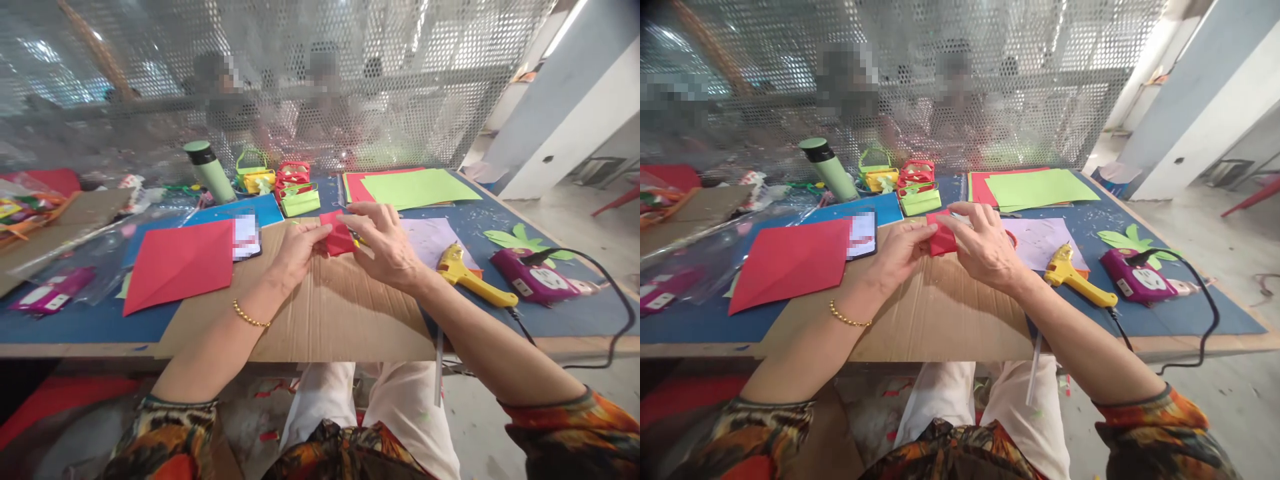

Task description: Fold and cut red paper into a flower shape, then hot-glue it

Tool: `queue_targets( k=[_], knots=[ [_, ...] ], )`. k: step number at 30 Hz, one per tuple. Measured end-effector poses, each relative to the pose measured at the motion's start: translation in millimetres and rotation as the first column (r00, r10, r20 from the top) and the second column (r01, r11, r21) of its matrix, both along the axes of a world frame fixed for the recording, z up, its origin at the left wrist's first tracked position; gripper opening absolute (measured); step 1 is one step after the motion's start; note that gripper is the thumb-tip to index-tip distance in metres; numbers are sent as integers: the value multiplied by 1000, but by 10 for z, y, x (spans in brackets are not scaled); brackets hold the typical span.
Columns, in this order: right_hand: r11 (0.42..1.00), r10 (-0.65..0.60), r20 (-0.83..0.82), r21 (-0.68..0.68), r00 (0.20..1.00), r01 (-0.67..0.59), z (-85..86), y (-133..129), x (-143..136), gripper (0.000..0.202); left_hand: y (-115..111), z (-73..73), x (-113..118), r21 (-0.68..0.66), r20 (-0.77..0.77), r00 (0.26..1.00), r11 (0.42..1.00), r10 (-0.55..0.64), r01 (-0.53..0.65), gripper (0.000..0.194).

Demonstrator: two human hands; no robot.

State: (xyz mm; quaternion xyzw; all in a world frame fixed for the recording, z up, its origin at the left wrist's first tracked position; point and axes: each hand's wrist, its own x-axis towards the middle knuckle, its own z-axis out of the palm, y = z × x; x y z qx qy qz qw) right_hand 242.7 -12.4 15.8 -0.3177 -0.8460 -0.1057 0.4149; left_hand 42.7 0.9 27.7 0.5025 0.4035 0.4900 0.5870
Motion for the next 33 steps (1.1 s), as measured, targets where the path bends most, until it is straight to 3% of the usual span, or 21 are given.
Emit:
queue_targets(
  k=[4, 7, 10, 15, 21, 33],
  knots=[
    [998, 33, 15, 53, 999, -34, -14, -11, -19, 18, -17, 9, 13, 29, 14, 999, 999, -34, 33, 33],
    [993, 110, -59, 57, 992, -107, 5, 5, -4, 22, -51, 37, 28, 72, -17, 998, 996, -60, 61, 35],
    [987, 145, -140, -47, 980, -152, 23, 19, 10, 31, -76, 64, 33, 94, -55, 994, 990, -96, 101, 37],
    [935, 60, -307, -315, 950, -161, 46, -15, -13, 36, -117, 74, 41, 169, -157, 977, 971, -142, 169, 41],
    [840, -67, -441, -509, 895, -188, 69, -55, -55, 27, -156, 76, 72, 182, -87, 981, 965, -173, 187, 37],
    [804, -135, -428, -575, 894, -153, 80, -71, -71, 28, -169, 53, 82, 194, -100, 984, 967, -149, 167, 38]
  ],
)
